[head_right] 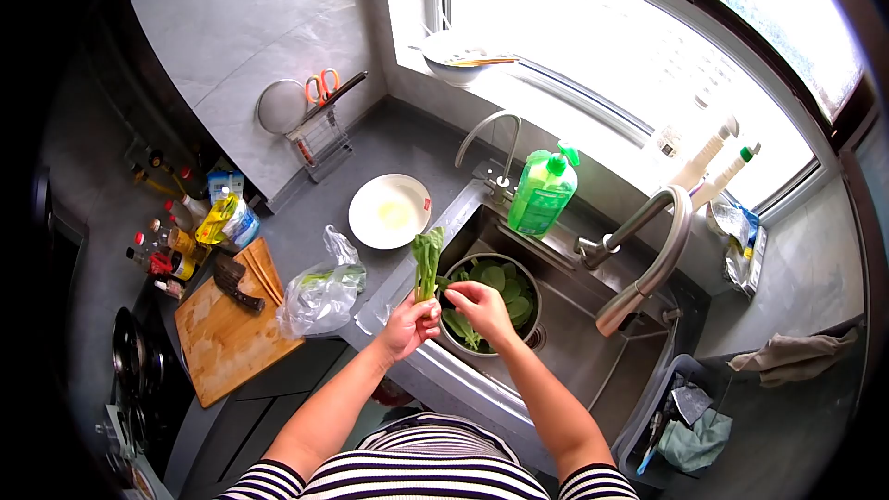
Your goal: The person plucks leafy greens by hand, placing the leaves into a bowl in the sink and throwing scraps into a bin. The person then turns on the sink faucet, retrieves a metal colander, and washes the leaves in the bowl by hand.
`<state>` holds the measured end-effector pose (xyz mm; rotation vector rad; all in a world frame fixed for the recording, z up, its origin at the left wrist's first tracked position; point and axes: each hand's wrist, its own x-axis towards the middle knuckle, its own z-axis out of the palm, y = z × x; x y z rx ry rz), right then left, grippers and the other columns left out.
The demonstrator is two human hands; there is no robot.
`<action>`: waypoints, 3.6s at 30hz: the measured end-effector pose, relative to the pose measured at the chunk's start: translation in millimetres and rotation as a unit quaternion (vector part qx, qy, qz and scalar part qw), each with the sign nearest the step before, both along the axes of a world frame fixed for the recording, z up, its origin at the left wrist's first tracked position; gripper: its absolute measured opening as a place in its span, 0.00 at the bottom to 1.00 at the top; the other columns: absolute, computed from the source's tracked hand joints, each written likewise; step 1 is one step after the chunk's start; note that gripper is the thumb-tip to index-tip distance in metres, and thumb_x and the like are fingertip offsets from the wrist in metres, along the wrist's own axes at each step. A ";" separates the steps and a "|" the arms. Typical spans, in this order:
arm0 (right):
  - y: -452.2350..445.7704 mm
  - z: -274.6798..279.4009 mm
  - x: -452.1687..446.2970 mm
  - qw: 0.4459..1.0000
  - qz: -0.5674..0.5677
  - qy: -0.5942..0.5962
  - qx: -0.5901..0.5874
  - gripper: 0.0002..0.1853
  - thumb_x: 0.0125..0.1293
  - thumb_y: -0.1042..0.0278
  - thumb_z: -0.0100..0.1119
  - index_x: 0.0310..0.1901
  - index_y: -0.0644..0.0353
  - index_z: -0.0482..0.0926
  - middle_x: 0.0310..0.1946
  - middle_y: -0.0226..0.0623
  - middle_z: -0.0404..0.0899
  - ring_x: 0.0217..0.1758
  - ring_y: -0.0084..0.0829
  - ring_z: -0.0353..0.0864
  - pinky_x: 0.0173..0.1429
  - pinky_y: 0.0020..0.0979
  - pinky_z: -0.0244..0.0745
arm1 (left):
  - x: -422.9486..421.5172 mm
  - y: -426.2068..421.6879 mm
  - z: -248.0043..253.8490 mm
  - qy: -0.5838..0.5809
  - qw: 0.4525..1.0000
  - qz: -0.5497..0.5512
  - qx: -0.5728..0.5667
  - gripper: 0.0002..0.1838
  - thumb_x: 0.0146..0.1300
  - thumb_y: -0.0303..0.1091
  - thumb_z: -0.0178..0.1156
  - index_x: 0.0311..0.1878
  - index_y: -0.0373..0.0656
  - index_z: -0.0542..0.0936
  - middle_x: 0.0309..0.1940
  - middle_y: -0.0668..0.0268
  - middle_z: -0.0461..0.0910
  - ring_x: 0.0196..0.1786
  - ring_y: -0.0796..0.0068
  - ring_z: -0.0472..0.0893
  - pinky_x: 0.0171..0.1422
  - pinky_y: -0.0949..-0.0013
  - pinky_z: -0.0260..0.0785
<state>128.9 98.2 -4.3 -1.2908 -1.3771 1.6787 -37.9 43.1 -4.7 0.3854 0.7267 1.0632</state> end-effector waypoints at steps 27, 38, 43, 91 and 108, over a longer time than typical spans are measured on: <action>-27.6 38.2 -2.8 0.896 0.107 -0.042 0.428 0.08 0.50 0.81 0.61 0.33 0.61 0.79 0.33 0.39 0.80 0.37 0.38 0.82 0.41 0.29 0.76 | 12.6 14.7 -20.0 -0.026 0.978 0.161 -0.131 0.12 0.73 0.40 0.45 0.43 0.41 0.69 0.28 0.68 0.68 0.26 0.80 0.68 0.29 0.77 0.63; 10.3 -10.4 43.5 0.966 -0.044 -0.166 0.195 0.19 0.54 0.67 0.69 0.46 0.60 0.74 0.37 0.35 0.79 0.37 0.26 0.80 0.40 0.27 0.75 | -20.3 11.5 -3.4 -0.116 0.989 0.035 -0.090 0.14 0.70 0.46 0.48 0.38 0.45 0.69 0.23 0.74 0.60 0.22 0.86 0.56 0.22 0.83 0.49; 20.6 7.9 19.8 0.991 0.022 -0.042 0.125 0.27 0.58 0.61 0.66 0.59 0.57 0.71 0.44 0.33 0.79 0.39 0.22 0.78 0.41 0.25 0.74 | -16.1 5.9 0.9 0.073 0.995 -0.059 -0.042 0.19 0.66 0.54 0.53 0.32 0.48 0.68 0.20 0.77 0.59 0.21 0.87 0.58 0.21 0.82 0.49; -44.1 45.4 -67.2 0.977 0.194 0.061 0.068 0.03 0.60 0.79 0.59 0.36 0.66 0.76 0.27 0.23 0.76 0.29 0.11 0.73 0.32 0.16 0.69 | -106.5 -104.8 7.1 0.109 0.992 0.058 0.025 0.08 0.64 0.41 0.56 0.38 0.47 0.75 0.20 0.81 0.64 0.23 0.92 0.64 0.22 0.84 0.64; -102.6 -7.7 -104.2 0.965 0.185 -0.068 0.174 0.07 0.52 0.79 0.62 0.26 0.64 0.72 0.20 0.29 0.76 0.26 0.17 0.76 0.30 0.19 0.70 | -102.1 -227.1 1.8 0.183 0.942 0.270 -0.082 0.09 0.65 0.40 0.56 0.34 0.47 0.74 0.21 0.79 0.64 0.23 0.91 0.61 0.22 0.83 0.53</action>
